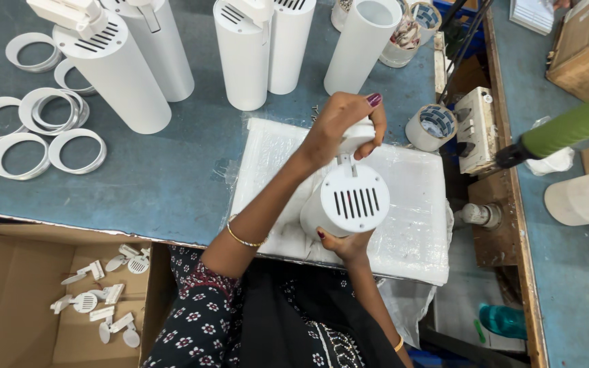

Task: The person assembles white cylindrical devices by inserting a metal base into a plastic cylinder, attaching a vented top cap, and securing it with a screwdriver. They repeat this process for multiple units, placing finished assemblies into a cardboard box.

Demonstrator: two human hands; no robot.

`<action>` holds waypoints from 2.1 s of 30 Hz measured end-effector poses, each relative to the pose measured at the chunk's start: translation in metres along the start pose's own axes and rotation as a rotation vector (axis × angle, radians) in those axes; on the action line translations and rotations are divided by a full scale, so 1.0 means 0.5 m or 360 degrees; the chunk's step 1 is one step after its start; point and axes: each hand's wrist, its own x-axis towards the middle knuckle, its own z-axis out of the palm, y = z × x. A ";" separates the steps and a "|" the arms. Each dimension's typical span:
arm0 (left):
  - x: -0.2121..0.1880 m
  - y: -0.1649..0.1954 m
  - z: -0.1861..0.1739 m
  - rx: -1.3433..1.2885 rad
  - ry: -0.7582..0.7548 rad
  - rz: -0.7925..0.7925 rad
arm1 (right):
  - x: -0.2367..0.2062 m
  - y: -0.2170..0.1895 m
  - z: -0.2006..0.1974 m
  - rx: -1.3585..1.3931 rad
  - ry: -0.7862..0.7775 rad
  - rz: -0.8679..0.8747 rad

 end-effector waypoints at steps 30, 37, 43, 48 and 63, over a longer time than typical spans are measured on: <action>0.006 0.191 -0.127 -0.0226 0.0834 0.0188 | 0.043 -0.049 0.042 -0.0251 -0.0042 -0.0200; -0.198 0.249 -0.193 -0.0245 0.1062 0.0323 | 0.027 -0.023 0.013 -0.0216 -0.0044 -0.0027; -0.470 0.345 -0.299 -0.0122 0.1604 0.0558 | 0.016 0.043 -0.026 -0.0103 -0.0035 0.0124; -0.774 0.376 -0.356 0.0114 0.2343 0.0875 | 0.025 0.110 -0.073 0.0135 0.0089 0.0260; -1.291 -0.024 -0.394 -0.0189 0.4639 -0.0218 | 0.095 -0.211 0.075 0.0050 -0.0389 -0.0046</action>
